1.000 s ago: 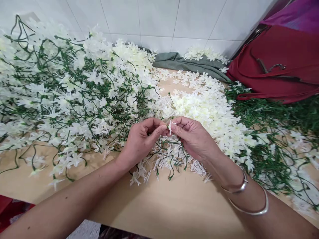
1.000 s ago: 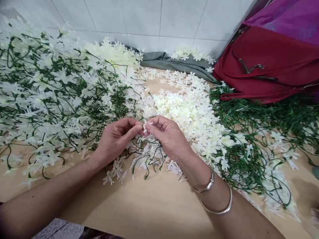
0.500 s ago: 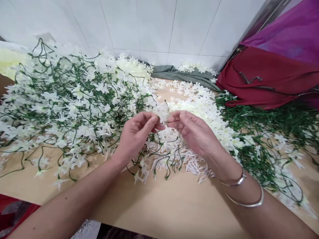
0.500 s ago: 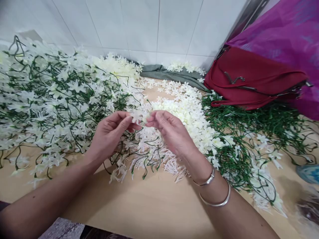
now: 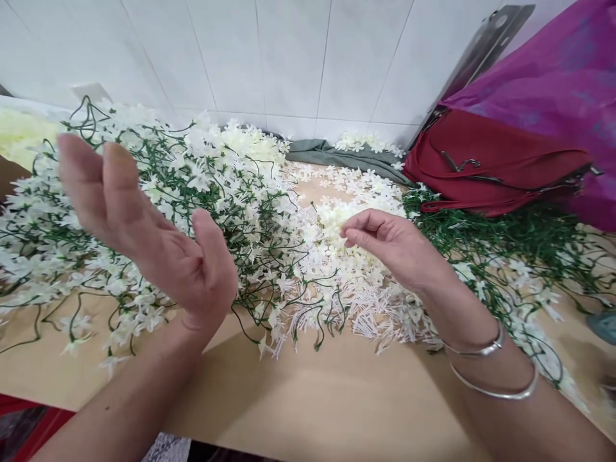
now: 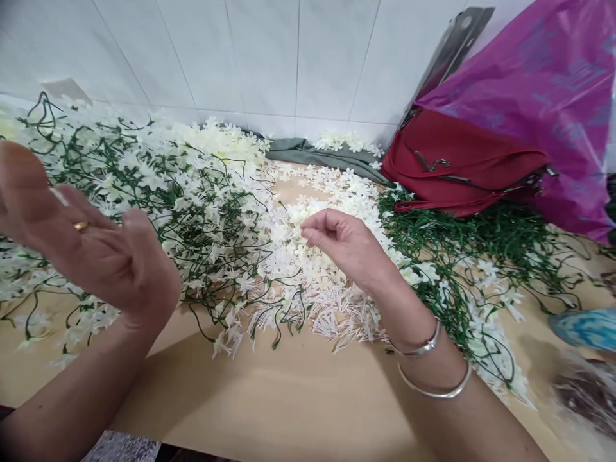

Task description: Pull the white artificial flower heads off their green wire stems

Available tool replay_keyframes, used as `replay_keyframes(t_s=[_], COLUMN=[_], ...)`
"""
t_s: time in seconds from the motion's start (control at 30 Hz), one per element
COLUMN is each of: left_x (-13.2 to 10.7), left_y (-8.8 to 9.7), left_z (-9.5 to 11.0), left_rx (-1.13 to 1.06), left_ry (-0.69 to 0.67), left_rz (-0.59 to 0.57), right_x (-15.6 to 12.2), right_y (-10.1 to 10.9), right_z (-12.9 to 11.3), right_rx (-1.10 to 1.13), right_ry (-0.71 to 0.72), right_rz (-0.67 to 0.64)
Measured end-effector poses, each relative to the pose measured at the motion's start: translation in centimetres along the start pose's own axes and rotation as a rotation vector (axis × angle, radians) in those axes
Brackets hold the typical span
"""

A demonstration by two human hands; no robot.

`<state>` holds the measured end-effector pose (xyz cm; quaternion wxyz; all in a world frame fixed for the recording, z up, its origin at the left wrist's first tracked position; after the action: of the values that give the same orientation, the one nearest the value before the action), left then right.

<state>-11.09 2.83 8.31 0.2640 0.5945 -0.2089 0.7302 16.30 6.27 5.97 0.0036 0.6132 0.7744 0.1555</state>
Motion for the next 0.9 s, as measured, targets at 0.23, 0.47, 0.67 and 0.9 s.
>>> replay_keyframes(t_s=[0.23,0.47,0.67,0.9], left_x=[-4.1,-6.0,-4.1,-3.8], left_y=[-2.1,-3.1,-2.5,-2.5], left_z=[4.9,4.6,4.5,3.7], left_rx=[-0.089,-0.335,-0.524,-0.747], left_ry=[-0.101,0.138,0.518,0.784], left_rz=[-0.668,-0.839,-0.636,-0.366], right_x=[-1.3,-1.2,-1.2,-1.1], right_y=[-1.1,-1.1,0.6,0.1], right_z=[-0.4,-2.7,-2.6,-0.2], right_rx=[-0.575,-0.464,-0.618,-0.883], right_ry=[0.087,0.115,0.047,-0.015], right_rz=[-0.449,-0.279,-0.257,-0.425])
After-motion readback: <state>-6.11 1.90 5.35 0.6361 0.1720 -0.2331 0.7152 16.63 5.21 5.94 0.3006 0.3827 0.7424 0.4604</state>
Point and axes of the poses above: each hand's wrist, its own x-axis towards the middle knuckle, its own y-axis out of the back of the hand, z = x × y, the point moved 2 cm from there along x, towards the middle knuckle, and after that the axes turned 1 degree about y, right-handed, at the moved point
